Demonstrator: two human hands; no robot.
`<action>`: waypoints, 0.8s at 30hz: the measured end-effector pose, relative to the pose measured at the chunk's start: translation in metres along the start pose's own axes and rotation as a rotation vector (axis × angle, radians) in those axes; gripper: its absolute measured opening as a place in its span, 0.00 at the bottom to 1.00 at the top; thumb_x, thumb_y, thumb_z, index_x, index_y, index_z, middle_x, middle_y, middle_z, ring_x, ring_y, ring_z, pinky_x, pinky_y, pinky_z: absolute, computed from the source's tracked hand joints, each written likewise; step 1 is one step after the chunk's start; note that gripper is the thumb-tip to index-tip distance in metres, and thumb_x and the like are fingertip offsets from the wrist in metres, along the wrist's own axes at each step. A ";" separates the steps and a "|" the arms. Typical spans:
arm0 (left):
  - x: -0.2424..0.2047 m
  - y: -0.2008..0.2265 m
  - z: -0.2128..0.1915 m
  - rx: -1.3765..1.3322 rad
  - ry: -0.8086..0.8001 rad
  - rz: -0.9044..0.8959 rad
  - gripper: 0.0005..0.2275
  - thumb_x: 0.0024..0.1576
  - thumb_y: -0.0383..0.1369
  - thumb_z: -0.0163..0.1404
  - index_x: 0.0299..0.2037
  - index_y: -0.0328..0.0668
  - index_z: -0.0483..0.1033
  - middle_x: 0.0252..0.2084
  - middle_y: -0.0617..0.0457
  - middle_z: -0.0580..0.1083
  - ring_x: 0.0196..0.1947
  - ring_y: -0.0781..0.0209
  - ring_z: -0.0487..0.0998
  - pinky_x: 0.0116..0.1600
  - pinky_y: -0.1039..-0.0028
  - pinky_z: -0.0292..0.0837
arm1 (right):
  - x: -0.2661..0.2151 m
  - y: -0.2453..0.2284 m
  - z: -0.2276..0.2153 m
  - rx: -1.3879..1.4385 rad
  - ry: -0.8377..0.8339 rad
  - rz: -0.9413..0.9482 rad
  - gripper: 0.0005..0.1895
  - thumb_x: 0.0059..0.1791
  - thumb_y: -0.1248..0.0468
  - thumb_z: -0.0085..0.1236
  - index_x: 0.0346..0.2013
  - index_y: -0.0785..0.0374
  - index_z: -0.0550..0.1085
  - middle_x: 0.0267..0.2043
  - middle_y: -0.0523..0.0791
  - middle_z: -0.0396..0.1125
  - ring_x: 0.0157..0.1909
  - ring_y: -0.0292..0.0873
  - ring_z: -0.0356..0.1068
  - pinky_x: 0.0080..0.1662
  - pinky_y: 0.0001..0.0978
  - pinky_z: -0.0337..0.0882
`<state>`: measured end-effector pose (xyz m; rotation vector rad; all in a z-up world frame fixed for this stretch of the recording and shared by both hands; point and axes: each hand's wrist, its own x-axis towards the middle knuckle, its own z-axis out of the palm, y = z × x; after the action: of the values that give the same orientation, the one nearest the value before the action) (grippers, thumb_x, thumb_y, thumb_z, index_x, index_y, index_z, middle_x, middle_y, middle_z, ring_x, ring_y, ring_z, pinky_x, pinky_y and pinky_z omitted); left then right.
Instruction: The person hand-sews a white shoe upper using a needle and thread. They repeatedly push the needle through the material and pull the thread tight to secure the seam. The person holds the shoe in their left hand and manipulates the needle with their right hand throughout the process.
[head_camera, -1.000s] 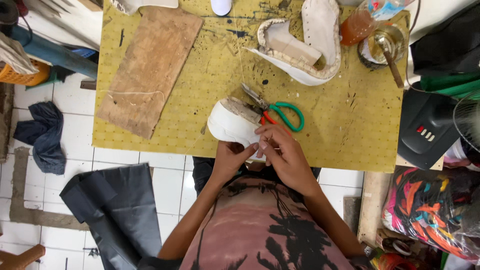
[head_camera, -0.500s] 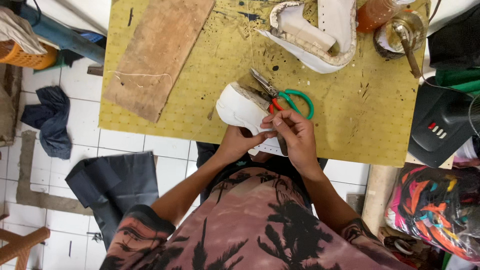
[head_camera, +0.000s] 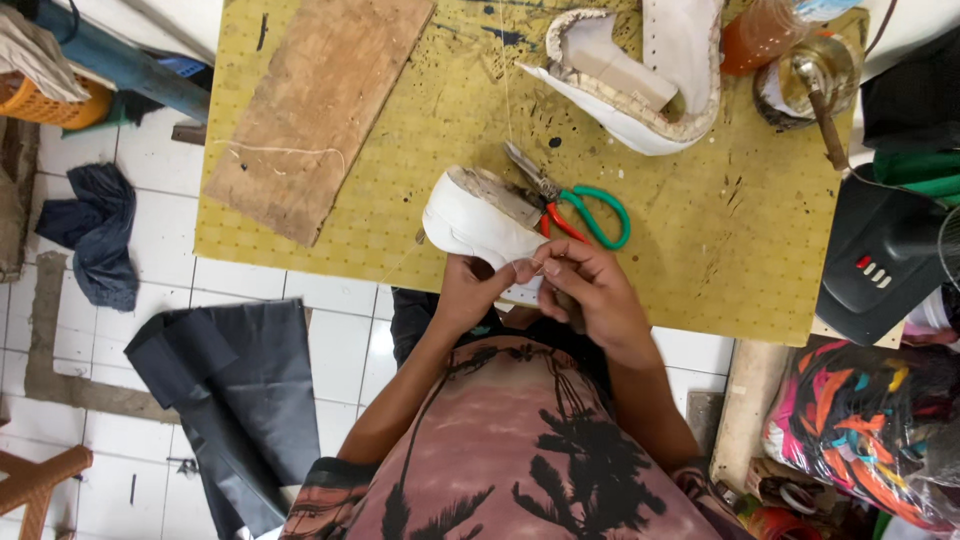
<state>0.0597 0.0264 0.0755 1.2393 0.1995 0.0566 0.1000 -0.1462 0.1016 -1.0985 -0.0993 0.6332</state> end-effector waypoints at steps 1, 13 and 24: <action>-0.003 -0.001 0.002 0.001 0.006 -0.005 0.09 0.56 0.23 0.59 0.46 0.27 0.80 0.32 0.55 0.78 0.34 0.72 0.74 0.44 0.79 0.76 | -0.006 -0.008 -0.002 0.003 -0.002 0.007 0.08 0.56 0.67 0.52 0.45 0.71 0.72 0.29 0.53 0.70 0.15 0.36 0.63 0.16 0.23 0.64; -0.002 -0.006 0.011 0.121 0.091 -0.007 0.20 0.57 0.29 0.65 0.11 0.43 0.73 0.09 0.62 0.64 0.14 0.79 0.60 0.23 0.88 0.55 | -0.001 -0.037 0.002 -1.095 0.086 -0.392 0.05 0.49 0.68 0.66 0.37 0.56 0.85 0.39 0.44 0.75 0.18 0.38 0.64 0.23 0.27 0.63; -0.006 -0.005 0.003 -0.057 -0.036 0.078 0.13 0.58 0.23 0.61 0.53 0.27 0.80 0.45 0.48 0.82 0.44 0.69 0.75 0.48 0.71 0.78 | 0.003 -0.033 0.020 -1.453 0.146 -0.504 0.05 0.50 0.68 0.66 0.37 0.52 0.84 0.29 0.42 0.71 0.29 0.45 0.74 0.31 0.33 0.74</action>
<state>0.0544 0.0208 0.0727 1.1902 0.1180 0.1064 0.1088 -0.1384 0.1383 -2.3890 -0.7683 -0.0946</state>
